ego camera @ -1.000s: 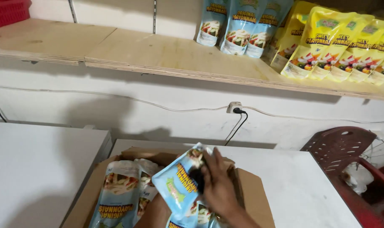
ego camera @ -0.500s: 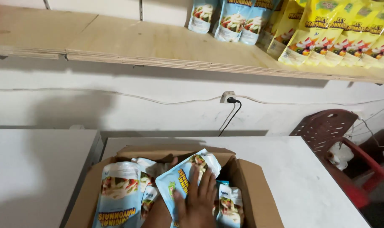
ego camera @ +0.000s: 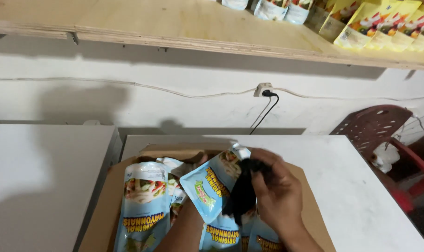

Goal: Cleaning mayonnaise pouches with a cloth and placing them onto a grocery store shelf.

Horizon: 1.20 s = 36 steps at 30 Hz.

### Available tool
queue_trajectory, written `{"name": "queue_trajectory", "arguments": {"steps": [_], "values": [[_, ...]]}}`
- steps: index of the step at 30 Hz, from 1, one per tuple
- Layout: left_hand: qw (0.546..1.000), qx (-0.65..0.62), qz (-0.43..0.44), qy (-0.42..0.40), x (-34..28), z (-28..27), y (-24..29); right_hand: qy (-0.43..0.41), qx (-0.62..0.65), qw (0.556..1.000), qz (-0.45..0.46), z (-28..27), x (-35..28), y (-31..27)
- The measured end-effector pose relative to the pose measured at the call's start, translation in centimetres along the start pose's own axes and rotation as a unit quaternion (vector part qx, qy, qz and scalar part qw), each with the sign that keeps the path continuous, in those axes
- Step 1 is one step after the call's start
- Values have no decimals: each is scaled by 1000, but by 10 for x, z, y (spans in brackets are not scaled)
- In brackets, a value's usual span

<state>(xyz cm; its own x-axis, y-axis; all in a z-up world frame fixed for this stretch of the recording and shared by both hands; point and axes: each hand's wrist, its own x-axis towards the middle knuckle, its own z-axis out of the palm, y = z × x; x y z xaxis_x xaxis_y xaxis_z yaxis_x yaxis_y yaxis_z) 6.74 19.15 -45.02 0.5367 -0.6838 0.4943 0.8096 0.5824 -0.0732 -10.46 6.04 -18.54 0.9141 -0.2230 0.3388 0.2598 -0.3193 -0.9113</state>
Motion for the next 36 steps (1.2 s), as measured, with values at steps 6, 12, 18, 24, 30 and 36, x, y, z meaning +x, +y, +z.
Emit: {"name": "queue_trajectory", "arguments": {"steps": [6, 12, 18, 24, 30, 36], "values": [[999, -15, -4, -44, -9, -35, -5, 9, -340, 921, -187, 46, 11, 27], [917, 230, 200, 256, 7, 20, -44, -167, -347, 896, -223, 58, -10, 33], [979, 109, 123, 117, 6, 21, -27, -75, -456, 880, -112, 49, 6, 58], [996, 30, 3, 82, 26, 74, -51, -183, -365, 894, -183, 45, -6, 56], [970, 101, 123, 186, -4, 85, -78, -172, -425, 876, -148, 58, -5, 45], [901, 297, 296, 113, -8, 43, -68, -205, -378, 898, -95, 72, 2, 37]]}}
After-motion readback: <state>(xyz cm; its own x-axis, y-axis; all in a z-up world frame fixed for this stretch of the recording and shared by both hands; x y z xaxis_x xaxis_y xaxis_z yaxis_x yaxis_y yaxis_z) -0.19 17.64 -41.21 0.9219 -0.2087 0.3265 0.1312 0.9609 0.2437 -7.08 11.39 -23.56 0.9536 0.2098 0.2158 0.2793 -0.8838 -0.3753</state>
